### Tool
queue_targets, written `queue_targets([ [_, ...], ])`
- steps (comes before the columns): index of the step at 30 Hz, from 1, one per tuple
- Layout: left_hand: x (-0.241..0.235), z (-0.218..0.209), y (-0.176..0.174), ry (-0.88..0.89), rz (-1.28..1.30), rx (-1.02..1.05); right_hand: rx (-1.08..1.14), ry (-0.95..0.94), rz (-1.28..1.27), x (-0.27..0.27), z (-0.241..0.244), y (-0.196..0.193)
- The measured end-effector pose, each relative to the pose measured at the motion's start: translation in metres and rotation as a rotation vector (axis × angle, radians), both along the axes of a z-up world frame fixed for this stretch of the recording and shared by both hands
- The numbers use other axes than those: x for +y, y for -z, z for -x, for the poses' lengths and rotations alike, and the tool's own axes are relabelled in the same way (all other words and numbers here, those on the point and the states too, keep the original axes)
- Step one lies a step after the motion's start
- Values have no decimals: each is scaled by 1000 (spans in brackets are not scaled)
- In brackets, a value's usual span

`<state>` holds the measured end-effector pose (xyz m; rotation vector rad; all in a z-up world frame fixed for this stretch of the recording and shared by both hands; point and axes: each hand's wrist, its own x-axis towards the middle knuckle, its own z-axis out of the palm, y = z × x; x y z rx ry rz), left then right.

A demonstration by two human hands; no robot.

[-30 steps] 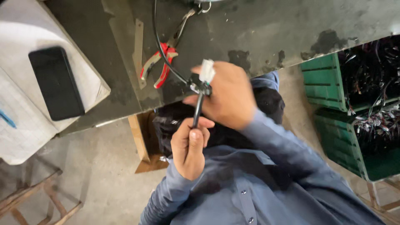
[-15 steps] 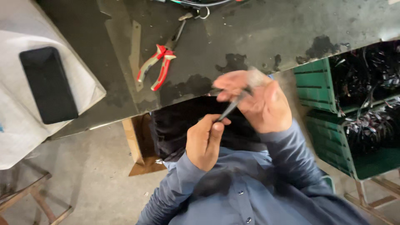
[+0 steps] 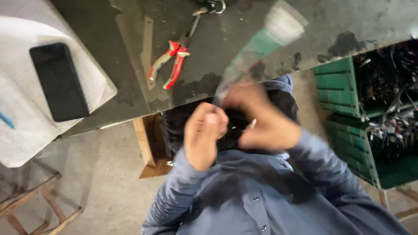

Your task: The person strips the outer insulation from multiple black cables using red-handled pliers, exposing inner colored wires. They repeatedly pick up cables, cut the insulation, and place the processed cables on the table.

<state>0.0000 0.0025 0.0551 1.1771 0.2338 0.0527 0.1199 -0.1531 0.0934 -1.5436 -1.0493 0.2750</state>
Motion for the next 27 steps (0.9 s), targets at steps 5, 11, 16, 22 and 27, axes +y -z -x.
queue_targets([
  [5, -3, -1, 2, -310, 380, -331, 480, -78, 486, -4, 40, 52],
  [11, 13, -21, -45, -198, 271, -158, 465, 2, 388, -18, 47, 67],
  [16, 21, -14, -41, -7, -456, -88, 463, 13, 259, -16, 46, 54],
  [22, 6, 5, -8, -197, -580, -111, 57, 165, 323, -10, 41, 47],
  [27, 31, 12, 6, -26, -161, 68, 436, 12, 264, -10, 32, 34],
])
